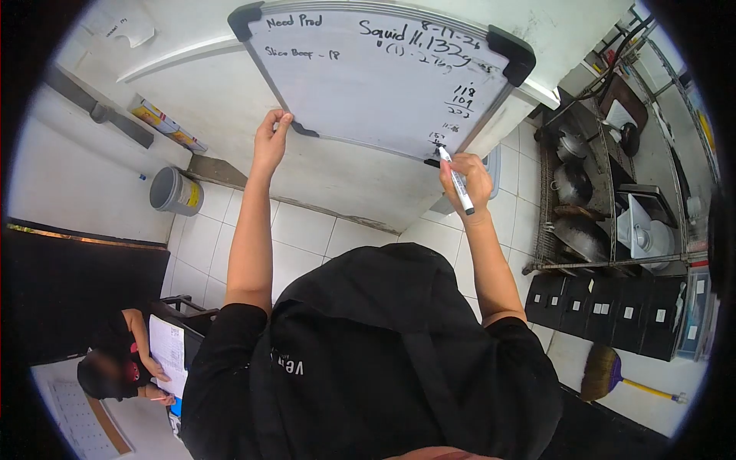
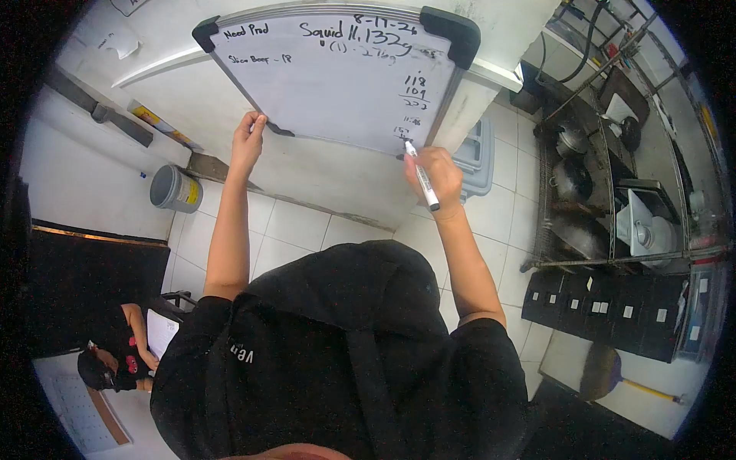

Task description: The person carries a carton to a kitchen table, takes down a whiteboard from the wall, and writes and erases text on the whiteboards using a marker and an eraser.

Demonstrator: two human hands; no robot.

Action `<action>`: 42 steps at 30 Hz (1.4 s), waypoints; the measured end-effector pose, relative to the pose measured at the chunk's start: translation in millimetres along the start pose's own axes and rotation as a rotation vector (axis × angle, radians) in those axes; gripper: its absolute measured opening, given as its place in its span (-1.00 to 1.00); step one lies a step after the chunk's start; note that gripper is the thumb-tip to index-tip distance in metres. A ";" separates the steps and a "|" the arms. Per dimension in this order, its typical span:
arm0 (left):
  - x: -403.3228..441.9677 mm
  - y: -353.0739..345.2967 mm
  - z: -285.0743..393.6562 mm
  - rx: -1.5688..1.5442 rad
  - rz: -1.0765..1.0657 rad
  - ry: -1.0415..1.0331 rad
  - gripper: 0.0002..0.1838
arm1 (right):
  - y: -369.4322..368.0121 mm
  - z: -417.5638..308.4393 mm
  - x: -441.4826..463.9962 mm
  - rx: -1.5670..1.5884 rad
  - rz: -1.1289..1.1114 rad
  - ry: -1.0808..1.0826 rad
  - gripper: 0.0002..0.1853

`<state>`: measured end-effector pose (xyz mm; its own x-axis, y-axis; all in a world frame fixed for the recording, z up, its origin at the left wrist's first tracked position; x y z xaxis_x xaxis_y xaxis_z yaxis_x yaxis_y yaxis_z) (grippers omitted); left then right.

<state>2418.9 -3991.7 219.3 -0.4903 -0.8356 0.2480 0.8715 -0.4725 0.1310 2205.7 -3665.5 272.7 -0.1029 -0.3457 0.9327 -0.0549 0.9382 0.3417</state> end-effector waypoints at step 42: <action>-14.9 -0.6 -12.9 0.062 0.213 -0.272 -0.64 | -12.7 -27.4 -20.2 0.211 -0.159 0.109 -0.72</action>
<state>2425.5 -3982.6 203.2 -0.2848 -0.8043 0.5215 0.9569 -0.2708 0.1049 2235.7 -3670.0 252.7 0.0299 -0.4734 0.8803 -0.2688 0.8445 0.4633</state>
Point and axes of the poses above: each hand's wrist, its own x-axis towards the middle knuckle, its own y-axis out of the back of the hand, z = x × y, the point moved 3 cm from there along x, towards the middle knuckle, and after that the axes turned 10 degrees about -x, right-handed, at the moved point
